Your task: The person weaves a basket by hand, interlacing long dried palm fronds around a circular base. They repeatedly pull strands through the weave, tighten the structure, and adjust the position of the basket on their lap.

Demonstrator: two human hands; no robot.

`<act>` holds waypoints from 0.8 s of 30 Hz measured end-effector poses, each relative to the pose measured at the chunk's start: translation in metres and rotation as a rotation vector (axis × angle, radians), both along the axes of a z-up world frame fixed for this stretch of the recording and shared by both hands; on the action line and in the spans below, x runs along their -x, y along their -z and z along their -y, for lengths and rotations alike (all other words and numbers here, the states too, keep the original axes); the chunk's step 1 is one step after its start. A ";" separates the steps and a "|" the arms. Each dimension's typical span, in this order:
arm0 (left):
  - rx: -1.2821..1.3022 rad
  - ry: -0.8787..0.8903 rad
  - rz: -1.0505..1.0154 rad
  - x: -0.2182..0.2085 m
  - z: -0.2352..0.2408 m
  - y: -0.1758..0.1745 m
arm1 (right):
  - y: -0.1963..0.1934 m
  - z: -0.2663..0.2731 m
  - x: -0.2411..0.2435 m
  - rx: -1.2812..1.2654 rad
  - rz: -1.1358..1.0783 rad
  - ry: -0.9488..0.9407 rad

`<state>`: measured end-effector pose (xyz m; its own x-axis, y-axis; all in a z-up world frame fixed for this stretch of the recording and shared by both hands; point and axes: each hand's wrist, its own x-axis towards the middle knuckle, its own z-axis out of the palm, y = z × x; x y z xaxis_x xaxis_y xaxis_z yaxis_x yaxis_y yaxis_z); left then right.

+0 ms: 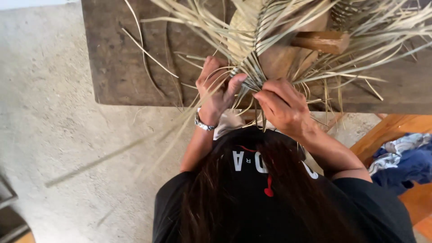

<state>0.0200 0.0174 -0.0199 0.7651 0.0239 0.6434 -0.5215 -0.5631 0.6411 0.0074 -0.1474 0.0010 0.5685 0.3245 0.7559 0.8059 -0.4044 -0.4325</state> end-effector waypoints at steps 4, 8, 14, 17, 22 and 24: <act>0.524 0.270 0.002 -0.012 -0.002 0.071 | 0.004 -0.002 0.000 -0.020 0.045 0.003; 1.278 0.099 -0.291 -0.002 0.020 0.078 | 0.025 -0.003 0.007 -0.060 0.057 0.005; 0.714 -0.191 -0.105 0.012 0.025 0.007 | 0.005 -0.008 0.016 -0.031 -0.040 0.060; 0.685 -0.227 -0.030 0.023 0.035 0.011 | 0.022 -0.003 0.014 -0.018 -0.006 0.088; 0.804 -0.138 -0.069 0.018 0.044 0.021 | 0.024 -0.005 0.017 -0.009 -0.016 0.099; 0.872 -0.097 -0.149 0.015 0.042 0.018 | 0.030 -0.004 0.022 -0.001 -0.035 0.103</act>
